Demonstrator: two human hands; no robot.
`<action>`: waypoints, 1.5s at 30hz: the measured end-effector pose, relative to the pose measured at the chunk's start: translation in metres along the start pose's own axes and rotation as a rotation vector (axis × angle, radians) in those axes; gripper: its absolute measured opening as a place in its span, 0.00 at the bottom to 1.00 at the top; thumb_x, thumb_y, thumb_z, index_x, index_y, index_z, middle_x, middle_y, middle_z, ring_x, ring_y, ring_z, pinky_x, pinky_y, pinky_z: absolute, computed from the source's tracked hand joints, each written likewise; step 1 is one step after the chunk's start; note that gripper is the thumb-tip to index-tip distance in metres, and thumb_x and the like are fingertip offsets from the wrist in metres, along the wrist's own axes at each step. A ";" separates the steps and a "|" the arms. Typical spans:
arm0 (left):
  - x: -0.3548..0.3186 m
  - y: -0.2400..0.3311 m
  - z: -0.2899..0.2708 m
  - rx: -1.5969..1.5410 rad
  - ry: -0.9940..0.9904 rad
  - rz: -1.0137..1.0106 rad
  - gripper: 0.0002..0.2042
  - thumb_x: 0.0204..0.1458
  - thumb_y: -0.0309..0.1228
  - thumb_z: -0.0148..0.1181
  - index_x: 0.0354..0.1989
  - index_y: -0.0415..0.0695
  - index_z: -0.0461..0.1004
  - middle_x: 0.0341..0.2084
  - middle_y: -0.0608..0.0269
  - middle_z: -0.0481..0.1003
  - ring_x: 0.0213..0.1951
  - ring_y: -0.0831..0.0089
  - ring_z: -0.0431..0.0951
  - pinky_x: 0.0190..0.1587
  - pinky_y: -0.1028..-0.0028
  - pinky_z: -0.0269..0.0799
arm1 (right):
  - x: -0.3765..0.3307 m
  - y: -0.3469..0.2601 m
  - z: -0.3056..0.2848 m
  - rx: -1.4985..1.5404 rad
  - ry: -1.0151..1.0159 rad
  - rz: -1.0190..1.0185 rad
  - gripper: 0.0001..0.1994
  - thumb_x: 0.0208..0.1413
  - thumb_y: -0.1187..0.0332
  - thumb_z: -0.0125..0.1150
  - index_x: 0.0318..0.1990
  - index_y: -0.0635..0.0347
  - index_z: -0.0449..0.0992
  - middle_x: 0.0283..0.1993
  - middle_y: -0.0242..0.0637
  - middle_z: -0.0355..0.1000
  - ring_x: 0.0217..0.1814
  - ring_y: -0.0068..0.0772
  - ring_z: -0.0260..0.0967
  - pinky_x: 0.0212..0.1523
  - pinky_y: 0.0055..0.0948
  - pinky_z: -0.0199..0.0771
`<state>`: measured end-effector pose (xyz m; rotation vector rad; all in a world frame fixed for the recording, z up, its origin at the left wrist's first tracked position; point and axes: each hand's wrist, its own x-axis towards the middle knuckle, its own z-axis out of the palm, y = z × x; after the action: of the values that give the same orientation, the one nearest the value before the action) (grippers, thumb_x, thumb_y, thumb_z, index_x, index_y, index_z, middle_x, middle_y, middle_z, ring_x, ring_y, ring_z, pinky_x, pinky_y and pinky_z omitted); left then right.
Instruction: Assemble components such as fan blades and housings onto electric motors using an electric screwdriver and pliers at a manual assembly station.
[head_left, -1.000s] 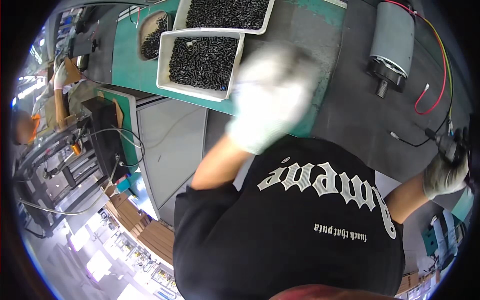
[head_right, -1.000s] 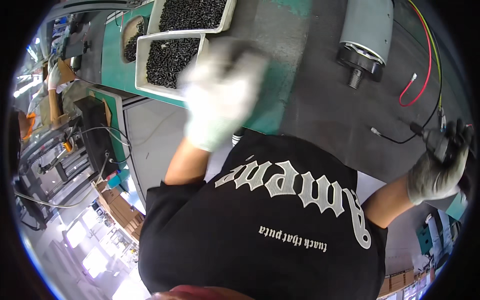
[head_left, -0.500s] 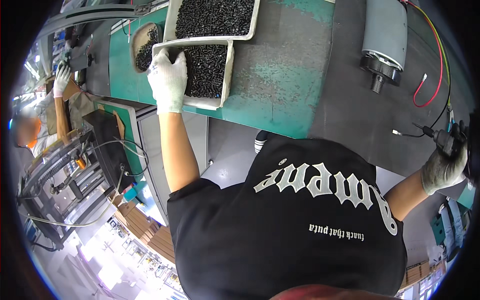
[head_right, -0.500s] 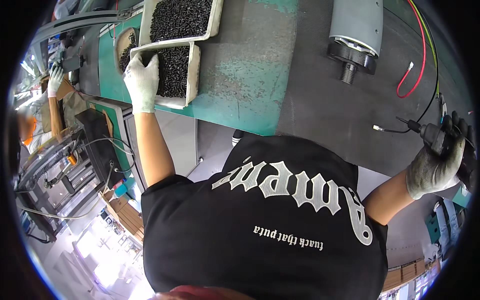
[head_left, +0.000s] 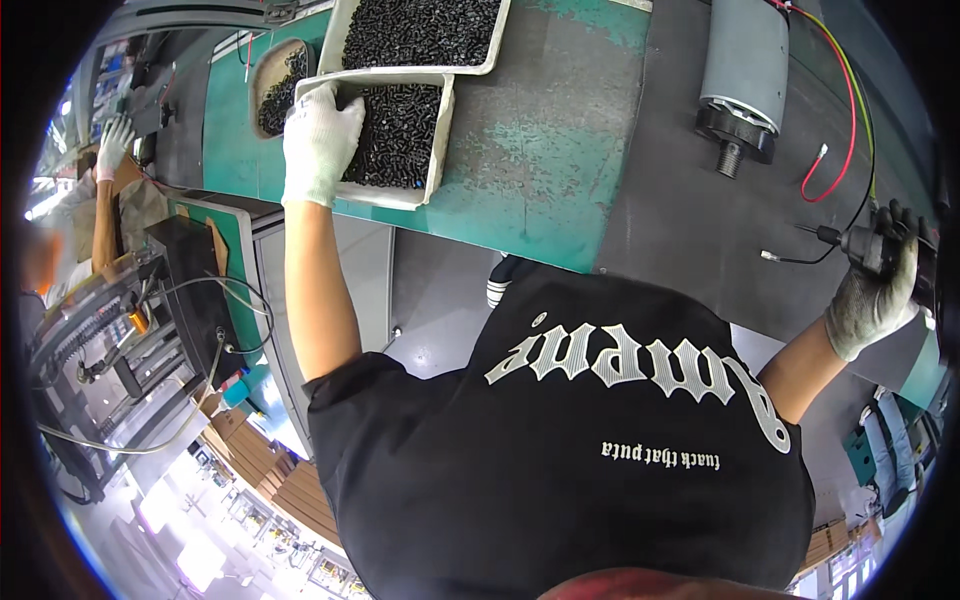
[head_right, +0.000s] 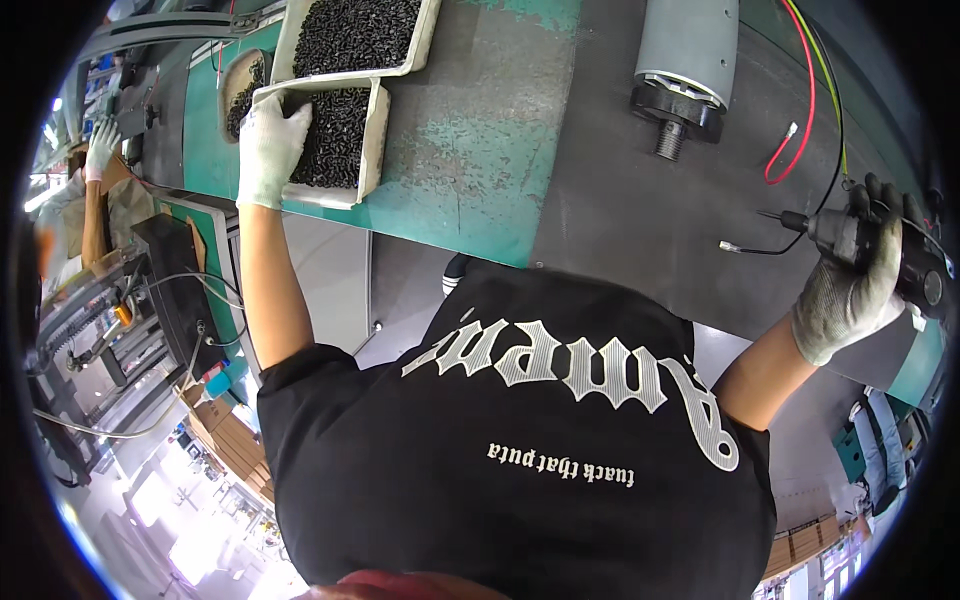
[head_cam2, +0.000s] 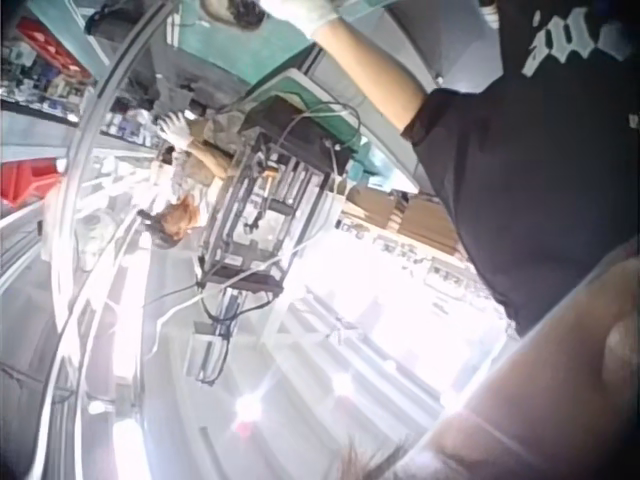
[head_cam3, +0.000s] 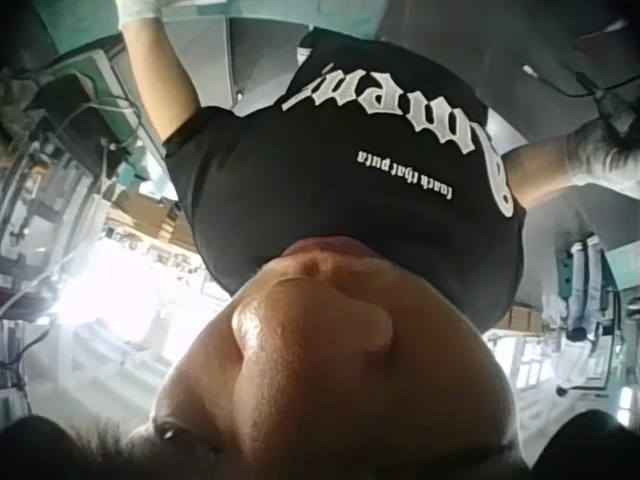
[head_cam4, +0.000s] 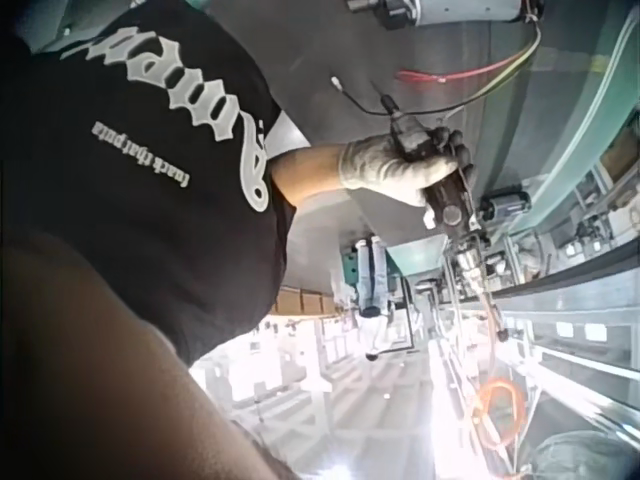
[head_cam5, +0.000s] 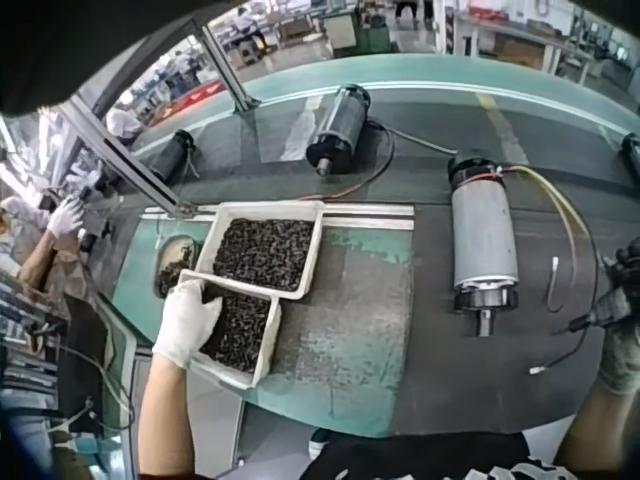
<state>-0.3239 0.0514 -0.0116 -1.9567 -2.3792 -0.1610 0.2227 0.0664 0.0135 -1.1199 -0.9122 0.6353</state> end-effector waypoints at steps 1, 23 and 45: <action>0.000 -0.005 0.006 0.039 0.019 0.011 0.12 0.51 0.36 0.60 0.34 0.38 0.76 0.33 0.45 0.78 0.38 0.50 0.80 0.43 0.59 0.75 | -0.002 -0.003 0.003 0.017 -0.021 -0.003 0.17 0.61 0.72 0.53 0.54 0.75 0.69 0.50 0.52 0.73 0.53 0.48 0.73 0.59 0.46 0.71; -0.079 0.210 -0.029 -2.363 -0.550 0.047 0.20 0.55 0.35 0.63 0.54 0.43 0.68 0.37 0.63 0.68 0.19 0.87 0.60 0.27 0.82 0.59 | 0.001 -0.058 -0.054 0.655 -0.404 0.247 0.21 0.56 0.73 0.57 0.56 0.71 0.64 0.55 0.48 0.66 0.61 0.47 0.62 0.61 0.48 0.65; -0.079 0.290 -0.012 -2.202 -0.702 -0.020 0.12 0.60 0.40 0.59 0.41 0.45 0.69 0.30 0.67 0.68 0.17 0.84 0.56 0.28 0.79 0.59 | 0.000 -0.038 -0.006 0.990 -0.574 0.285 0.25 0.54 0.70 0.59 0.60 0.60 0.62 0.57 0.45 0.62 0.65 0.44 0.54 0.62 0.56 0.59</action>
<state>-0.0245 0.0283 0.0050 -2.1437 -2.0655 -3.8365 0.2270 0.0508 0.0486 -0.1522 -0.7444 1.4869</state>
